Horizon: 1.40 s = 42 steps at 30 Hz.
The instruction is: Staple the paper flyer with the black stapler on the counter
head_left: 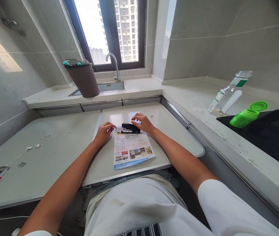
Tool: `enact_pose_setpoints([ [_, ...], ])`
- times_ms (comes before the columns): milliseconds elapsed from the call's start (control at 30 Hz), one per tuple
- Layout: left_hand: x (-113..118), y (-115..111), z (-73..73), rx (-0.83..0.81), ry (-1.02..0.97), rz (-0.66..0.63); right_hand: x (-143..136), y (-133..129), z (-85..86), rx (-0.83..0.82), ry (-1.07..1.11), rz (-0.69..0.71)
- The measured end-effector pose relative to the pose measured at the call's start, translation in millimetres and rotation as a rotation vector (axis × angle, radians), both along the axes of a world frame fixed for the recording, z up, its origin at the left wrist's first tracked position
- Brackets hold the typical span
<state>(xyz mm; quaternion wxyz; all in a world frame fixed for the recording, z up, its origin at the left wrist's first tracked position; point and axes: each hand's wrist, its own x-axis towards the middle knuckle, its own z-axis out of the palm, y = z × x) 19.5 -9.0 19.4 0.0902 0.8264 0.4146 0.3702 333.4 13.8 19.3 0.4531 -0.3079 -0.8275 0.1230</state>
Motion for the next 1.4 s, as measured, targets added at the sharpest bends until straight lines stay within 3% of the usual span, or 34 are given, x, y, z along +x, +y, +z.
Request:
enact_pose_setpoints([
  [167,1.6,-0.9,-0.3,0.005,0.011,-0.016,-7.6,-5.3,0.8,0.002,-0.085,0.099],
  [500,4.0,-5.9,2.8,0.041,-0.044,-0.054,-8.7,-4.9,-4.3,-0.101,-0.235,0.125],
  [767,6.6,-11.4,6.9,0.058,-0.023,-0.02,-12.7,-5.5,-10.3,-0.181,-0.305,0.095],
  [933,8.8,-13.1,7.0,0.016,-0.075,-0.09,-12.8,-5.9,-9.9,-0.186,-0.298,0.092],
  [1200,14.6,-18.9,9.3,0.005,-0.136,-0.098,-17.6,-6.4,-12.0,-0.188,-0.298,0.034],
  [1400,18.9,-20.8,12.7,0.01,-0.081,-0.112,-19.0,-9.7,-8.9,-0.189,-0.344,-0.004],
])
